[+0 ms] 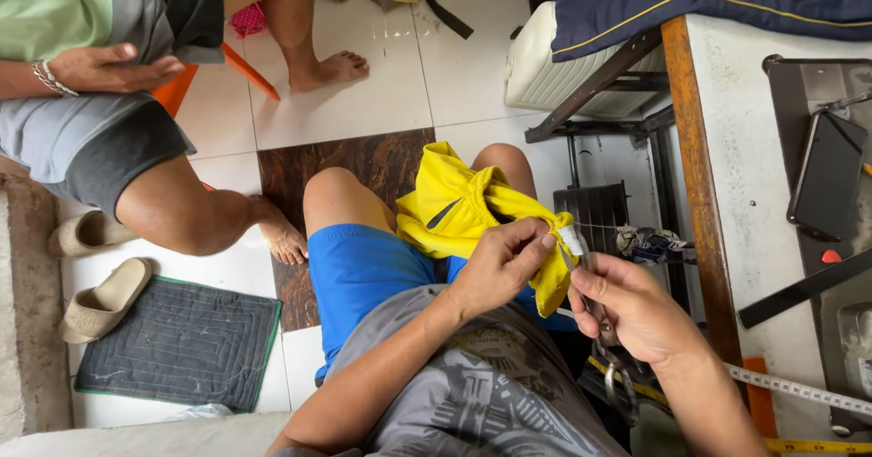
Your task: Inspecting a yellow garment and using a small tool to remove a tag or loose threads
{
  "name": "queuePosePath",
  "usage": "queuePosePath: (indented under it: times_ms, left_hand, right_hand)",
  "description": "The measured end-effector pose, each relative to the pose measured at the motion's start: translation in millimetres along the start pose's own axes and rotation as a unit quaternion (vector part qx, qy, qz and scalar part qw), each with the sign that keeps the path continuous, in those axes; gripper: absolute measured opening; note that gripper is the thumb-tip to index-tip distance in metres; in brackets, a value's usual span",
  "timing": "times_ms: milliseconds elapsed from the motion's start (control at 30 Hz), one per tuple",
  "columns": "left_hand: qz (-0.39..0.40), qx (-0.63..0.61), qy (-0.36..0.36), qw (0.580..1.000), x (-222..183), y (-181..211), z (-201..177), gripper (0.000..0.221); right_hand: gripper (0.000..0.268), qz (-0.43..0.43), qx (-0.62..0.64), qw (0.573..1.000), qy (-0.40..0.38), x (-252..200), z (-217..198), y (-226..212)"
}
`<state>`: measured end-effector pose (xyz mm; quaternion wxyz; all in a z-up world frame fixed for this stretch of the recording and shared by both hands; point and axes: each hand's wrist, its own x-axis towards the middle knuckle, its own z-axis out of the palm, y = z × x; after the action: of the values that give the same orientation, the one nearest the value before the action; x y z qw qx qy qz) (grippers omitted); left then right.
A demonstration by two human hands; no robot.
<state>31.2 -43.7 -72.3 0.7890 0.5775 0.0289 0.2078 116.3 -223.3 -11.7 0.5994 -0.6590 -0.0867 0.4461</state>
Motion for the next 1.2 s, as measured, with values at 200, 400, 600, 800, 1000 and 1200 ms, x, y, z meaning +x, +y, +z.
queuePosePath:
  times_ms: [200, 400, 600, 800, 1000, 1200]
  left_hand:
    - [0.010, 0.001, -0.003, 1.000, -1.5, -0.8, 1.9, 0.020]
    - [0.013, 0.003, -0.008, 1.000, -2.5, 0.0, 3.2, 0.020]
    - [0.043, 0.026, -0.017, 0.999, 0.5, 4.3, 6.6, 0.017]
    - [0.064, 0.015, -0.001, 0.998, -2.0, 10.9, 6.2, 0.017]
    - [0.083, 0.040, 0.005, 0.996, -5.6, 8.7, 3.8, 0.017]
    - [0.029, 0.037, 0.042, 0.998, -9.2, -14.2, -11.6, 0.023]
  right_hand:
    - [0.020, 0.021, 0.044, 0.999, -0.001, 7.4, -3.3, 8.5]
    - [0.022, 0.035, 0.070, 0.997, -0.009, 9.4, -7.9, 16.6]
    - [0.023, 0.035, 0.098, 0.995, -0.002, 16.3, -1.9, 12.1]
    - [0.024, 0.069, 0.114, 0.991, -0.014, 9.0, -9.7, 26.0]
    - [0.023, 0.081, 0.132, 0.988, -0.014, 5.9, -6.6, 30.9]
    - [0.027, -0.010, -0.017, 0.996, 0.086, -40.0, 1.0, -43.8]
